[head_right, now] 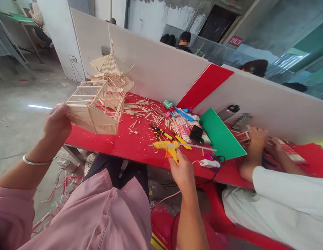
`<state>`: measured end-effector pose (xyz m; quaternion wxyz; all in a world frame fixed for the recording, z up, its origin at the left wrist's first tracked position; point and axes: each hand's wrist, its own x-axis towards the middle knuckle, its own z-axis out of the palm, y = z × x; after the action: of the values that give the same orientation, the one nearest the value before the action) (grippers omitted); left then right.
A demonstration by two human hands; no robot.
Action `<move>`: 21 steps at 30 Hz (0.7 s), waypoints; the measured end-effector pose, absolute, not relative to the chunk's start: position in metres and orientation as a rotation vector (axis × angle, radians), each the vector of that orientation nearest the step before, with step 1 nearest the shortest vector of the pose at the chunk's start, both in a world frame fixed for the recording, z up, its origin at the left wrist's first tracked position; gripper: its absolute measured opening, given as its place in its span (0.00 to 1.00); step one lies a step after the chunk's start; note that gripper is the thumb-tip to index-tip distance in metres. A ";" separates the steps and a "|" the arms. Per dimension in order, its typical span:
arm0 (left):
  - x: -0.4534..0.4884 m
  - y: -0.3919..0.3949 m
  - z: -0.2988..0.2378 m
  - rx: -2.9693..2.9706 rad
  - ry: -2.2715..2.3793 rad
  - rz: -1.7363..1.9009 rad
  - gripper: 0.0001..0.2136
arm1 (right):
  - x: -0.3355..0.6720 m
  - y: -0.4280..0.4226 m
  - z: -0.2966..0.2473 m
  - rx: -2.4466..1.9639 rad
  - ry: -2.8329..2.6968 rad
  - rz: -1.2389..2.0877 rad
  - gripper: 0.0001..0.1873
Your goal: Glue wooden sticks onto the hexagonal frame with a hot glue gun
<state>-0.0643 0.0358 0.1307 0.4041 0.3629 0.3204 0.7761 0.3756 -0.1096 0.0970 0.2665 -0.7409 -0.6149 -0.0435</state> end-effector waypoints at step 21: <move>0.001 -0.004 0.027 1.861 1.245 2.237 0.16 | 0.350 -0.107 0.058 -2.692 -1.230 -0.491 0.22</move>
<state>0.0014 -0.0039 0.0274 -0.0116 0.5879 0.3934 0.7068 0.3502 -0.1072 0.0581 0.0708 -0.8950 -0.4090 -0.1632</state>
